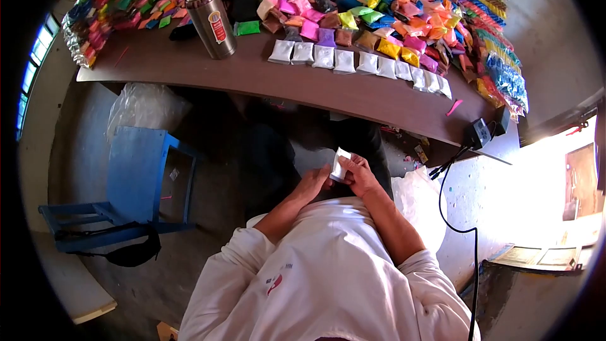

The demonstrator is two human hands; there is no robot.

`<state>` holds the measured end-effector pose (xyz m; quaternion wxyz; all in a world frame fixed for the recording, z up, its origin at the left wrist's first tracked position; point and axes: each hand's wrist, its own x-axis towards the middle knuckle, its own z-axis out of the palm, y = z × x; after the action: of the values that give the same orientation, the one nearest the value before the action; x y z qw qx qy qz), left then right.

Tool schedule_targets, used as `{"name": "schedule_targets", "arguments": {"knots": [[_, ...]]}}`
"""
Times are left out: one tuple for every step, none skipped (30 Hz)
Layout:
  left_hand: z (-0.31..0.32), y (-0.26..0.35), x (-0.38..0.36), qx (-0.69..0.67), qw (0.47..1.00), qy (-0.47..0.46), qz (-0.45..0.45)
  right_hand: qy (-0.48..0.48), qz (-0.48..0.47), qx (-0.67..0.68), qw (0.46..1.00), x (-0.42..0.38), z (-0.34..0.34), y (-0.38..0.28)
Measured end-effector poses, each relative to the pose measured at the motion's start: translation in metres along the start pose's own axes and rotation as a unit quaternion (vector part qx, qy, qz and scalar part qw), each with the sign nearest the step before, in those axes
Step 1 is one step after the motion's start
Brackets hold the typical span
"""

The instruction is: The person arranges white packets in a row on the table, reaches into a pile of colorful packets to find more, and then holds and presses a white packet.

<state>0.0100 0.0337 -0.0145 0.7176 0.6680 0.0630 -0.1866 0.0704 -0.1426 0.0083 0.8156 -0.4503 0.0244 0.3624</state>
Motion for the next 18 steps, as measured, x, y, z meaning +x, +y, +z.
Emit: {"name": "schedule_targets", "arguments": {"knots": [[0.0, 0.005, -0.002, 0.0, 1.0, -0.001, 0.0, 0.0, -0.001, 0.0, 1.0, -0.001, 0.007, 0.0], [0.0, 0.009, -0.005, -0.002, 1.0, 0.004, -0.013, 0.052, -0.025, -0.031, 0.998, -0.001, 0.016, 0.003], [0.0, 0.016, -0.008, -0.004, 1.0, 0.009, -0.026, 0.104, -0.05, -0.063, 0.991, -0.003, 0.028, 0.0], [0.001, 0.012, -0.006, -0.003, 1.0, 0.008, -0.026, 0.093, -0.059, -0.108, 0.988, -0.004, 0.029, 0.0], [0.004, 0.004, -0.003, -0.03, 0.999, 0.024, -0.008, 0.094, -0.06, -0.107, 0.988, -0.004, 0.029, 0.002], [0.006, 0.0, -0.001, -0.058, 0.998, 0.038, 0.012, 0.093, -0.085, -0.145, 0.981, -0.003, 0.029, 0.005], [0.007, 0.005, -0.003, -0.057, 0.998, 0.035, 0.013, 0.092, -0.11, -0.183, 0.973, -0.002, 0.028, 0.008], [0.006, 0.01, -0.006, -0.014, 1.0, 0.027, 0.001, 0.093, -0.137, -0.187, 0.968, 0.007, 0.019, 0.022], [0.005, 0.014, -0.007, 0.028, 0.999, 0.018, -0.01, 0.098, -0.141, -0.19, 0.967, 0.005, 0.023, 0.02], [0.003, 0.015, -0.007, 0.028, 1.0, 0.011, -0.006, 0.09, -0.136, -0.196, 0.967, 0.001, 0.025, 0.016], [0.001, 0.014, -0.007, 0.032, 0.999, 0.0, -0.004, 0.083, -0.131, -0.203, 0.967, -0.002, 0.026, 0.011], [0.001, 0.014, -0.008, 0.037, 0.999, -0.01, -0.003, 0.111, -0.088, -0.272, 0.952, 0.0, 0.023, 0.008], [0.001, 0.014, -0.007, 0.037, 0.999, -0.014, 0.0, 0.114, -0.091, -0.273, 0.951, -0.001, 0.02, 0.006], [0.001, 0.016, -0.007, 0.05, 0.999, -0.015, 0.006, 0.133, -0.066, -0.278, 0.949, 0.0, 0.019, 0.007], [0.0, 0.016, -0.007, 0.062, 0.998, -0.014, 0.012, 0.151, -0.041, -0.282, 0.946, -0.001, 0.023, 0.006], [0.001, 0.014, -0.008, 0.064, 0.998, -0.014, 0.012, 0.123, -0.037, -0.252, 0.959, 0.005, 0.015, 0.015], [0.003, 0.011, -0.008, 0.071, 0.997, 0.009, 0.034, 0.123, -0.039, -0.252, 0.959, 0.005, 0.013, 0.019], [0.004, 0.011, -0.009, 0.079, 0.995, 0.032, 0.055, 0.105, -0.073, -0.244, 0.961, 0.004, 0.015, 0.019]]}}
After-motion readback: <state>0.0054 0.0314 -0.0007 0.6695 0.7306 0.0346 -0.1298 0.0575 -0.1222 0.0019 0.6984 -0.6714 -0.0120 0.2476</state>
